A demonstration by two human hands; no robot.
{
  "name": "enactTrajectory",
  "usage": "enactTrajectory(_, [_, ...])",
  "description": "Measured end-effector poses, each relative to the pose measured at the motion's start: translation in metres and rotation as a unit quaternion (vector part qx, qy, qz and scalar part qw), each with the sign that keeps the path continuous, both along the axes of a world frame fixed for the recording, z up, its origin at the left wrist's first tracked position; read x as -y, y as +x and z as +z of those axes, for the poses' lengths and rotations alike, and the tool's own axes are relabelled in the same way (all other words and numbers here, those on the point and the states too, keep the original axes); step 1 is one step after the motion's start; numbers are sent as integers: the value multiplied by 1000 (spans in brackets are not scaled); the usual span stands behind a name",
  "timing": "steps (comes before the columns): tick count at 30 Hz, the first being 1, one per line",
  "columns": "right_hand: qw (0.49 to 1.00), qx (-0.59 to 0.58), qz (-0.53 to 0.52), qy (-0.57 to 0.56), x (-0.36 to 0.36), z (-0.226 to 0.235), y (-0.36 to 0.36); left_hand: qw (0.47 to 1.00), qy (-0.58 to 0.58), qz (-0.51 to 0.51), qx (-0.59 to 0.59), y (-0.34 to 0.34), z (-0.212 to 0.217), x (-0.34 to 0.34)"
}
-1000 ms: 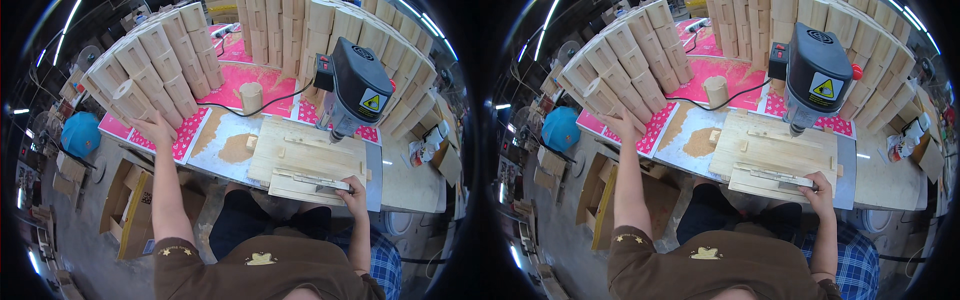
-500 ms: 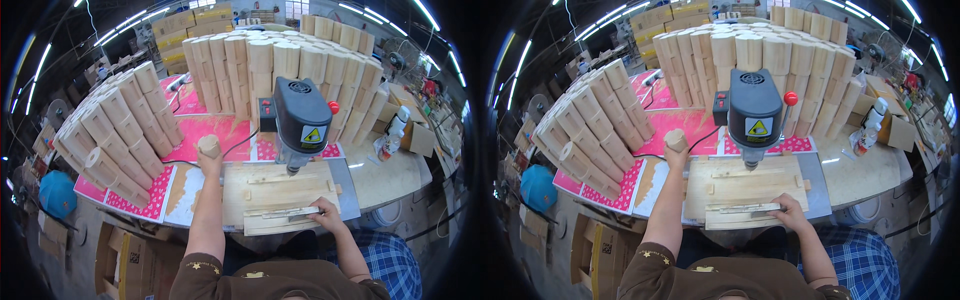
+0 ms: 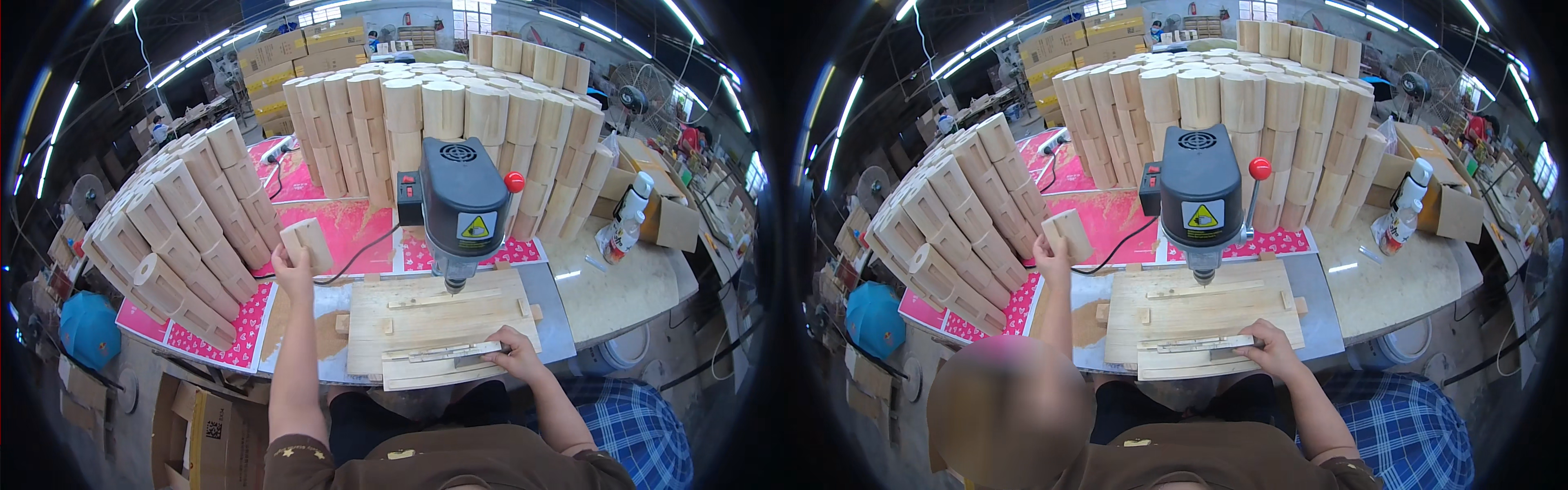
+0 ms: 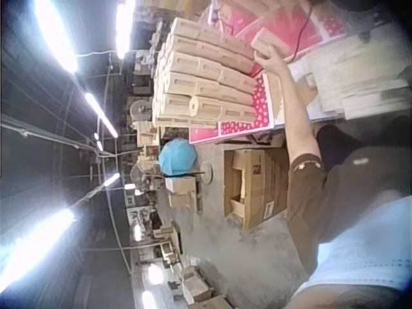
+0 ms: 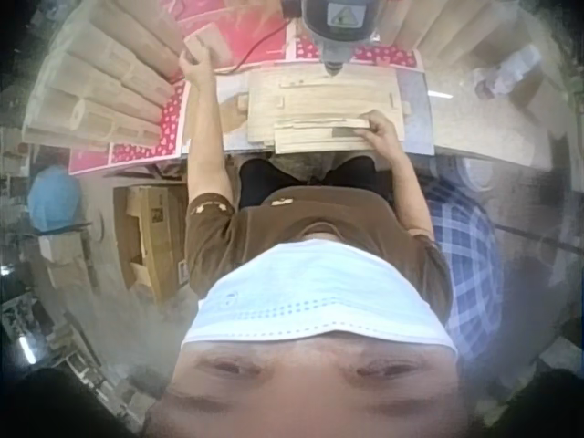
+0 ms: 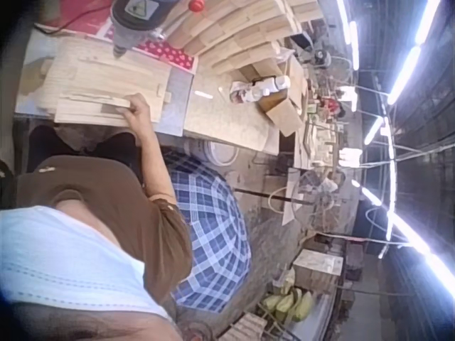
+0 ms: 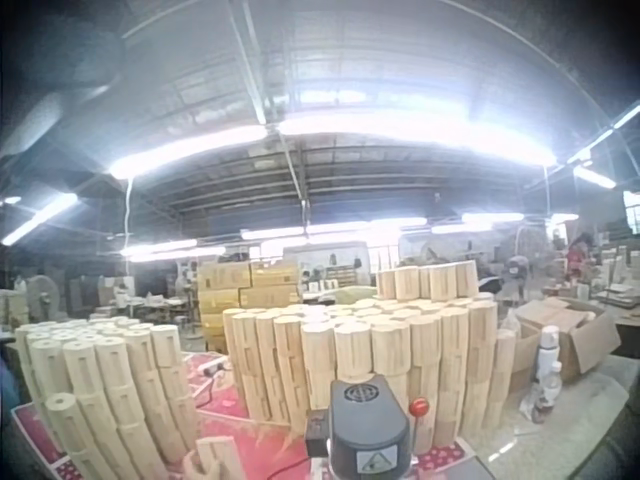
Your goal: The recorder uses a bench drill to bore holes into cylindrical and rectangular wood blocks, moving finished pieces onto a stack and selecting new ones from a pile.
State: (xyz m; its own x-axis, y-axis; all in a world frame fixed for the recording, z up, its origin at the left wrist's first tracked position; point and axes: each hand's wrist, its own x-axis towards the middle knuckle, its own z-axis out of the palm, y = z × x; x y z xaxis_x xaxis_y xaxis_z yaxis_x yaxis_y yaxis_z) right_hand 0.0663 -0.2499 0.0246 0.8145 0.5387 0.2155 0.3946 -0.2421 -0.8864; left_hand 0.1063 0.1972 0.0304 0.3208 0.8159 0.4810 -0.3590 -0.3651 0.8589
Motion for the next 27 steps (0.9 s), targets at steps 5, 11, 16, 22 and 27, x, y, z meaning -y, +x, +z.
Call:
enactTrajectory(5, [1000, 23, 10, -5, 5, -3, 0, 955, -26, -284, -80, -74, 66, 38])
enactTrajectory(11, [1000, 8, -23, -20, 11, -15, 35, 799, 58, -486, -348, -124, 55, 84])
enactTrajectory(16, [999, -27, 19, -15, 14, -4, 58, 736, 55, -533, -414, -104, 26, 111])
enactTrajectory(22, [995, -80, 63, 12, 11, -6, 60, 711, -19, -573, -407, -95, 14, 123])
enactTrajectory(27, [994, -64, 92, -10, -2, 1, 42, 743, -10, -535, -402, -86, -2, 147])
